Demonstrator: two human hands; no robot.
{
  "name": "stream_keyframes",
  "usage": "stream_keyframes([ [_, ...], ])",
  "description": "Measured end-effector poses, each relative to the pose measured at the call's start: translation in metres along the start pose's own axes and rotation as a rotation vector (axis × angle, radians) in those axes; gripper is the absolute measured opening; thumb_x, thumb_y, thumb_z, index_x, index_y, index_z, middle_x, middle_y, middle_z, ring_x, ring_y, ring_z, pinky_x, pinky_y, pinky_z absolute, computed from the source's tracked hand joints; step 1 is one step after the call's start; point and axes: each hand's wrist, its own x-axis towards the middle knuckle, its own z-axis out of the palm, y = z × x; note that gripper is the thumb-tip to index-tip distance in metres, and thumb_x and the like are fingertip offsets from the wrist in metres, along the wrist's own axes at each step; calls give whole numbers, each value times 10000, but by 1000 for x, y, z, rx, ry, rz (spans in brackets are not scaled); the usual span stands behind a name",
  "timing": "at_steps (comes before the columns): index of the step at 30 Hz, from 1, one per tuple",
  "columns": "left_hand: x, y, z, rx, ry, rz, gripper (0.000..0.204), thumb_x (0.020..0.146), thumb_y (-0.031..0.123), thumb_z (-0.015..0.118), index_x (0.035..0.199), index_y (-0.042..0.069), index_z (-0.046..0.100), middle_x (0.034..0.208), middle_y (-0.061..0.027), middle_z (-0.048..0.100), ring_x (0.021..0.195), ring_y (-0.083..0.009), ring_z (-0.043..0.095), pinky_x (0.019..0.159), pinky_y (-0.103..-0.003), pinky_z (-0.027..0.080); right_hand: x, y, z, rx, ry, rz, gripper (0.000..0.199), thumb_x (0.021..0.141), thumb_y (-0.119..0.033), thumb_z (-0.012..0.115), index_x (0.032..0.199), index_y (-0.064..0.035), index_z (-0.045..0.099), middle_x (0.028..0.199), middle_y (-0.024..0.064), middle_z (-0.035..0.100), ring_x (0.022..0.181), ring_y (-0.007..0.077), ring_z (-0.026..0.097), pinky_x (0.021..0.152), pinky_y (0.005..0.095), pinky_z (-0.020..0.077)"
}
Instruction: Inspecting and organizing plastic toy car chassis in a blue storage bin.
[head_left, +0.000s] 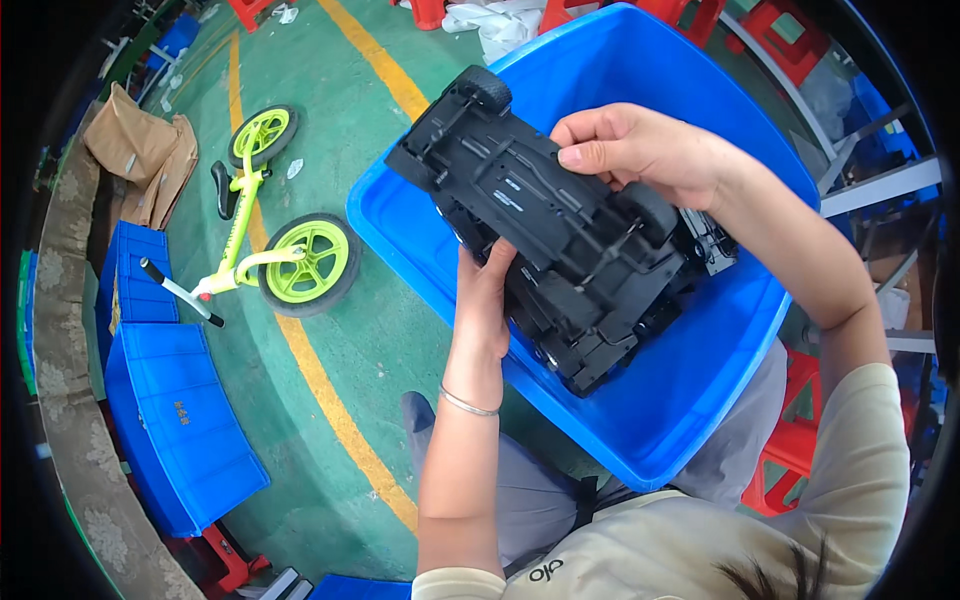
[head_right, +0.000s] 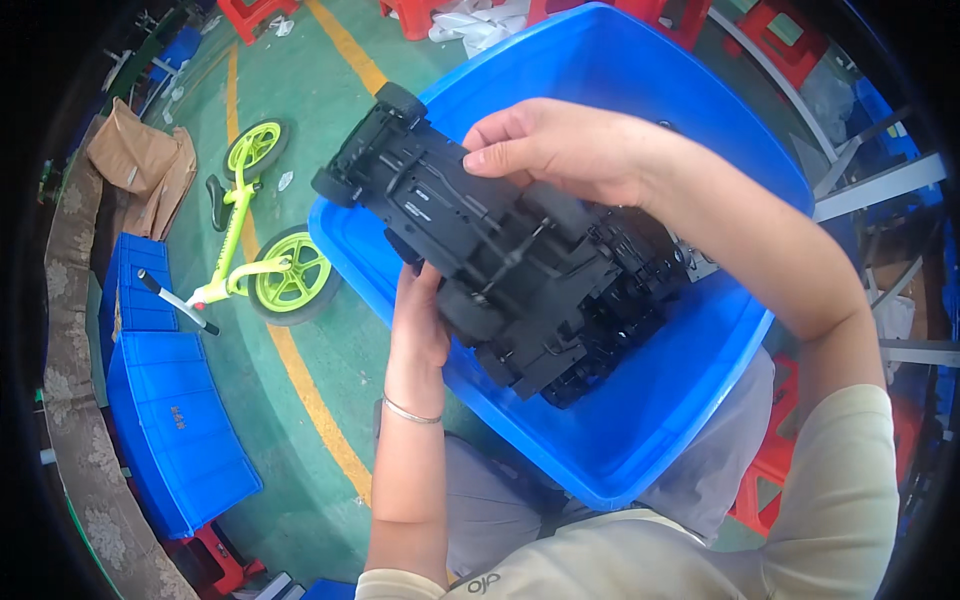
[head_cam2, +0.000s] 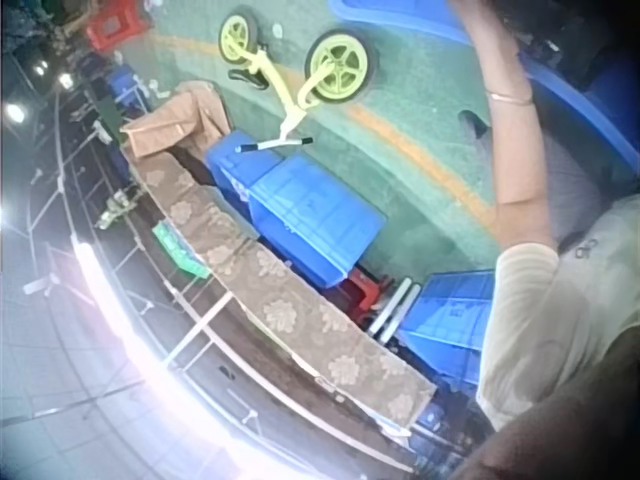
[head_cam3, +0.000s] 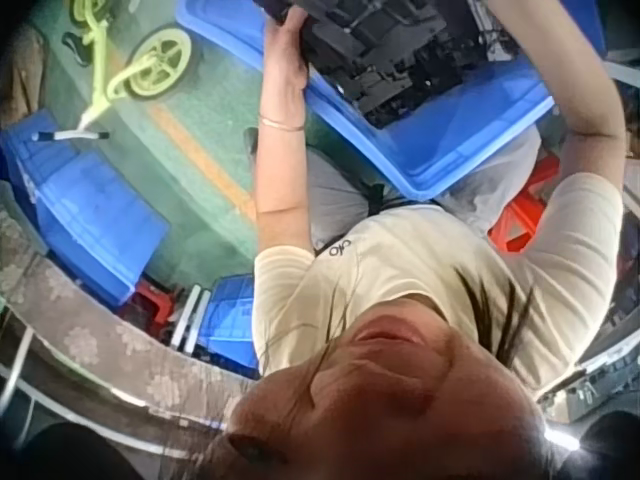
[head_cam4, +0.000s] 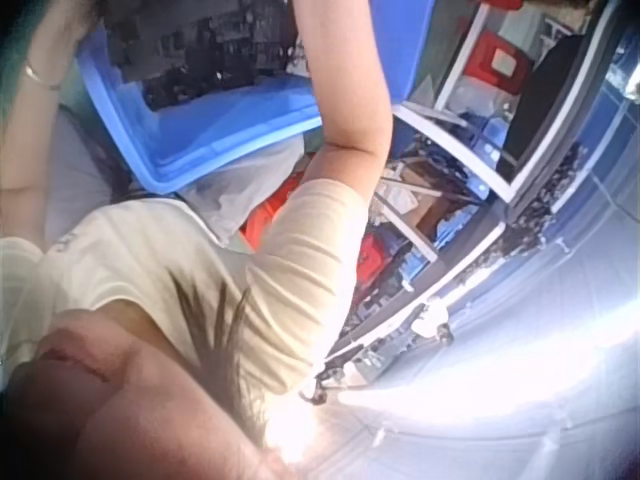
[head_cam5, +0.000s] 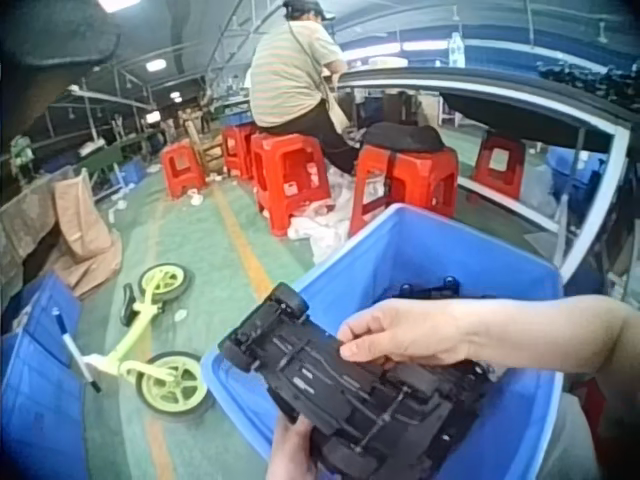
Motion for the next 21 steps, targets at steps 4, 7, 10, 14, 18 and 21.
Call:
stream_keyframes([
  [4,-6,5,4,-2,92,-71,435,766,198,511,1117,25,321,1041,-91,451,931,-176,453,791,-285,376,-2,8,7,102,18,25,163,737,-235,541,811,-91,530,689,-66,515,609,6,429,562,153,317],
  [7,-3,2,2,-38,90,-90,446,771,225,504,1122,28,312,1063,-99,435,958,-183,436,810,-292,361,-2,16,7,134,56,59,146,737,-221,542,803,-92,528,684,-63,517,612,9,428,561,152,316],
  [10,2,-2,-6,-56,47,-101,451,776,247,490,1123,25,306,1074,-103,424,978,-190,421,831,-302,342,0,27,-1,110,44,77,180,744,-200,528,848,-53,512,750,-19,522,677,47,453,612,180,357],
  [14,3,-4,-10,-29,48,-88,449,769,281,466,1107,21,326,1060,-91,436,973,-189,423,832,-308,333,0,30,1,33,32,79,247,746,-192,519,920,-18,497,815,20,523,724,74,471,624,213,394],
  [18,1,-1,-3,-77,63,-88,396,760,279,444,1061,26,393,1031,-84,464,946,-191,440,816,-307,343,1,36,1,37,56,85,262,739,-212,529,927,-32,506,799,3,516,701,58,448,567,190,358],
  [21,-3,7,5,-80,63,-87,368,759,277,421,1025,25,442,1010,-86,484,928,-199,451,811,-308,345,2,41,-4,-15,71,84,257,734,-230,533,915,-49,517,783,-17,510,681,42,420,523,170,300],
])
